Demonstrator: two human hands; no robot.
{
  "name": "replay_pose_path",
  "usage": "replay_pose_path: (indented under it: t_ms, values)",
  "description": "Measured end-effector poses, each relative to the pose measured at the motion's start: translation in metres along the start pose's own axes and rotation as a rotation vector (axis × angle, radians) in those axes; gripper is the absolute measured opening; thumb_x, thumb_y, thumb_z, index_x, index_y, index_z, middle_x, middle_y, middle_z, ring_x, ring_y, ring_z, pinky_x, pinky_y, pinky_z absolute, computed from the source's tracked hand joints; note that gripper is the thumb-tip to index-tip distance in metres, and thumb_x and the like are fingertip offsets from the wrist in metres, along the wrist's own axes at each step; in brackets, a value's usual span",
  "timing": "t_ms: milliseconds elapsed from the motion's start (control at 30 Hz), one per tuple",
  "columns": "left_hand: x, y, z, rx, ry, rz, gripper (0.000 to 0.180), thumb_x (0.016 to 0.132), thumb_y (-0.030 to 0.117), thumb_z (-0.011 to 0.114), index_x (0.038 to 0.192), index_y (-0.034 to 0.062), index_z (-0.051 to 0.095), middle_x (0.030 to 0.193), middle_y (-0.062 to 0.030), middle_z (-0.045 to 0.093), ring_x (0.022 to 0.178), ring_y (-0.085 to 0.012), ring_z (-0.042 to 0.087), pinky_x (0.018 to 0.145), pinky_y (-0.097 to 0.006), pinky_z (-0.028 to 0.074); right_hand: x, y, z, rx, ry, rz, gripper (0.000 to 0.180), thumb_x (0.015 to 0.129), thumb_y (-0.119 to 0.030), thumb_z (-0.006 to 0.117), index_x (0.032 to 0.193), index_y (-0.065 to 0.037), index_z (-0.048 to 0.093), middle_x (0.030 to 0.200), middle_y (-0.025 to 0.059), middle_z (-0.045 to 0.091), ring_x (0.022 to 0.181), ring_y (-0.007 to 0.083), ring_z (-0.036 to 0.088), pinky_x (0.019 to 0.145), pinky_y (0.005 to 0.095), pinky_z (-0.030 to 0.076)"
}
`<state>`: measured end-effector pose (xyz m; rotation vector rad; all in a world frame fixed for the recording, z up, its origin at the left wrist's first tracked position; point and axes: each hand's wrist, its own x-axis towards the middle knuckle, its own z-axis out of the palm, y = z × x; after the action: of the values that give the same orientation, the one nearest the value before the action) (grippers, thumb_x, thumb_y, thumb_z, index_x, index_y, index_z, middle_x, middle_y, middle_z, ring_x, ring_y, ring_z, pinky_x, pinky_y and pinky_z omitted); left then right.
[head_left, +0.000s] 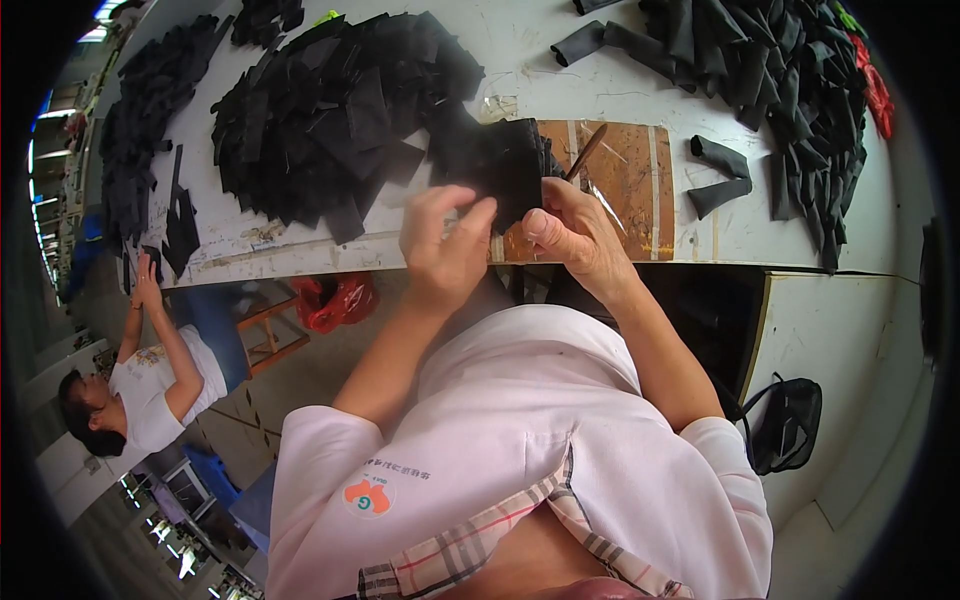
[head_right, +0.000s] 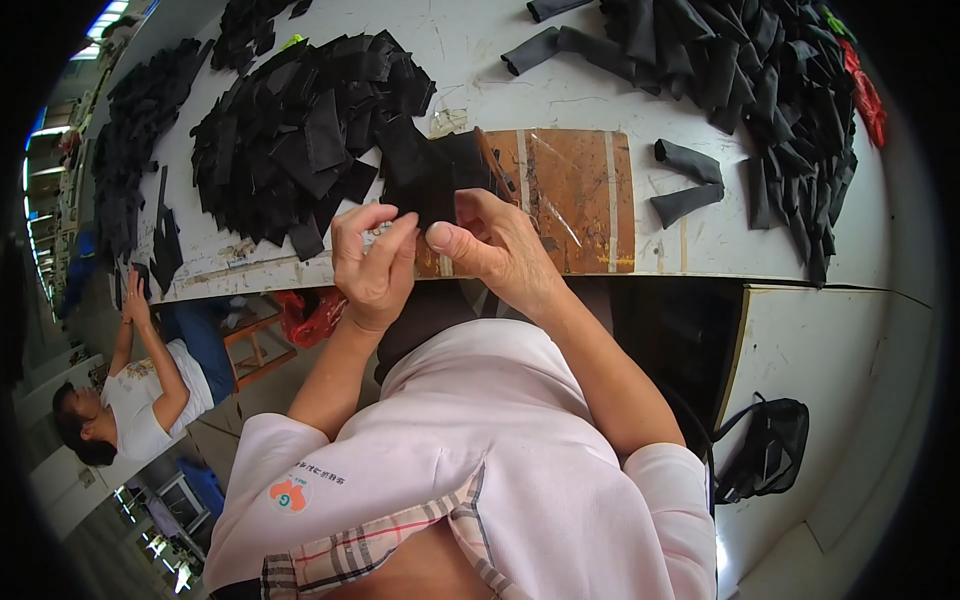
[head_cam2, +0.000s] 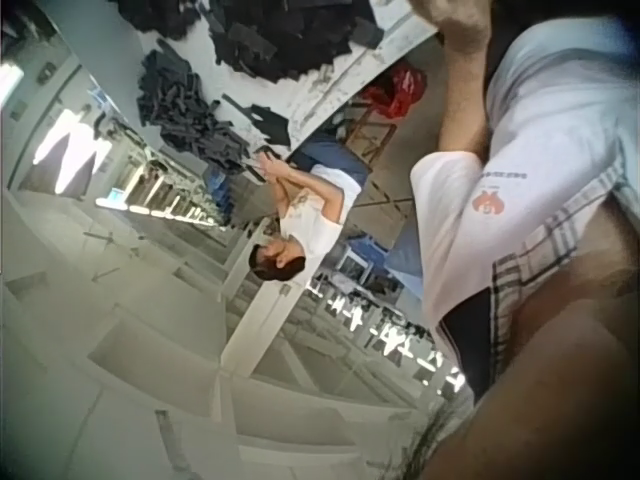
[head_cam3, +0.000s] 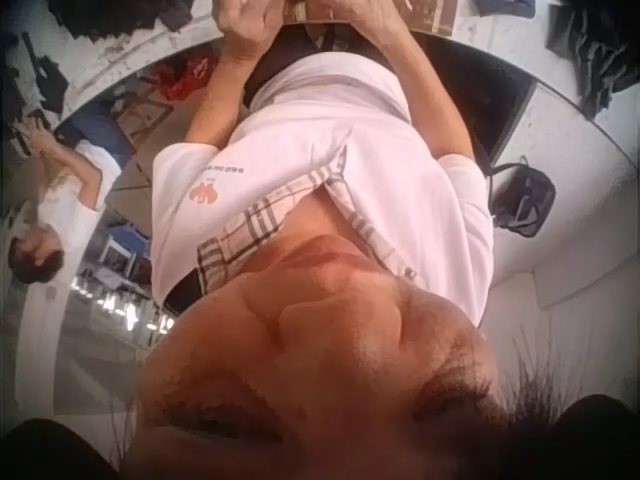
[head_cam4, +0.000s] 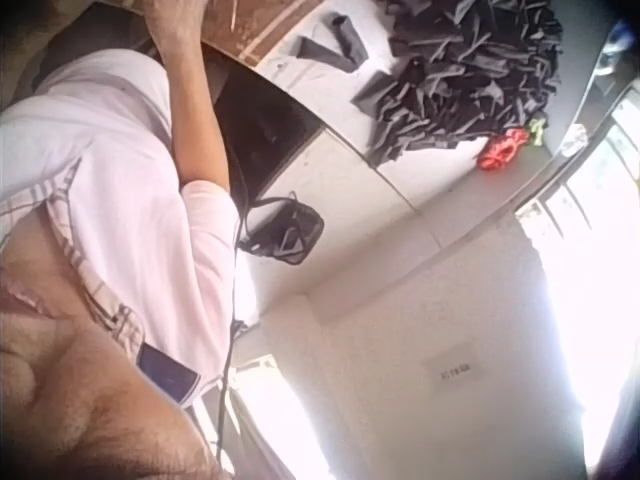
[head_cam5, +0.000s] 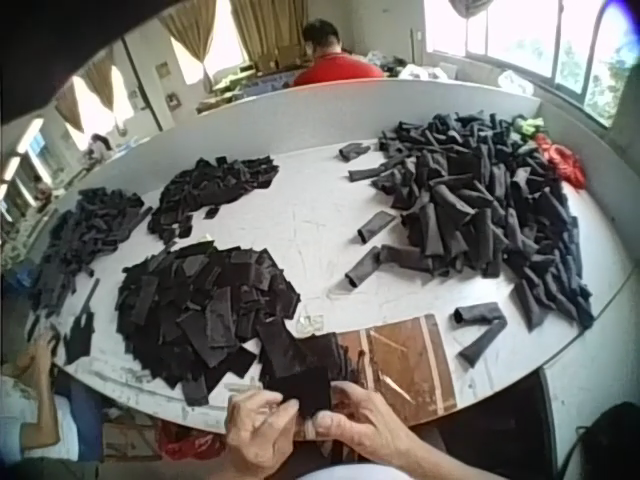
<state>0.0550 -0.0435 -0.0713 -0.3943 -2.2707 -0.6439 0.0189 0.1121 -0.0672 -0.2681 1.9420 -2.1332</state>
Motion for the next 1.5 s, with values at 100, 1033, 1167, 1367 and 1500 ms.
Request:
replay_pose_path:
  t_ms: [100, 1033, 1167, 1367, 1500]
  values:
    - [-0.013, 0.016, 0.000, -0.034, -0.010, 0.056, 0.022, 0.063, -0.003, 0.067, 0.083, 0.0043, 0.062, 0.083, -0.0082, 0.053, 0.074, -0.0234, 0.051, 0.063, -0.031, 0.043, 0.000, -0.010, 0.003, 0.099, -0.179, 0.206, 0.029, 0.078, -0.026, 0.064, 0.078, 0.003, 0.060, 0.057, -0.0004, 0.052, 0.053, 0.0032, 0.040, 0.045, 0.0202, 0.035]
    - [0.017, 0.059, -0.003, -1.084, -0.001, -1.152, 0.017, 0.080, 0.007, 0.055, 0.095, -0.0007, 0.053, 0.082, -0.0049, 0.058, 0.070, -0.0073, 0.053, 0.058, -0.019, 0.043, -0.017, -0.011, 0.003, -0.380, 0.168, -0.068, 0.006, 0.069, 0.000, 0.067, 0.070, -0.001, 0.061, 0.062, -0.0012, 0.046, 0.056, 0.0047, 0.043, 0.052, 0.0196, 0.036]
    - [0.015, 0.048, 0.002, -0.950, 0.017, -1.084, 0.015, 0.082, 0.007, 0.056, 0.094, -0.0026, 0.054, 0.080, -0.0065, 0.058, 0.068, -0.0079, 0.054, 0.056, -0.021, 0.046, -0.014, -0.009, -0.006, -0.351, -0.020, -0.102, 0.013, 0.066, -0.007, 0.068, 0.068, 0.001, 0.059, 0.057, 0.0025, 0.051, 0.049, 0.0087, 0.045, 0.046, 0.0229, 0.036]
    - [0.015, 0.039, -0.005, -1.113, -0.200, -1.119, 0.010, 0.082, 0.008, 0.058, 0.086, -0.0018, 0.058, 0.076, -0.0043, 0.059, 0.060, -0.0063, 0.052, 0.051, -0.018, 0.042, -0.017, -0.021, -0.013, -0.003, -0.198, 0.254, 0.015, 0.072, -0.010, 0.067, 0.071, 0.002, 0.058, 0.056, -0.0032, 0.049, 0.052, 0.0025, 0.040, 0.043, 0.0223, 0.033]
    - [0.003, 0.033, 0.007, -0.944, -0.109, -0.828, 0.010, 0.081, 0.005, 0.058, 0.087, -0.0020, 0.056, 0.076, -0.0036, 0.058, 0.065, -0.0053, 0.051, 0.056, -0.018, 0.042, -0.022, -0.010, -0.005, -0.098, -0.086, 0.084, 0.013, 0.071, -0.008, 0.068, 0.072, 0.001, 0.059, 0.055, -0.0002, 0.048, 0.050, 0.0042, 0.042, 0.042, 0.0213, 0.033]
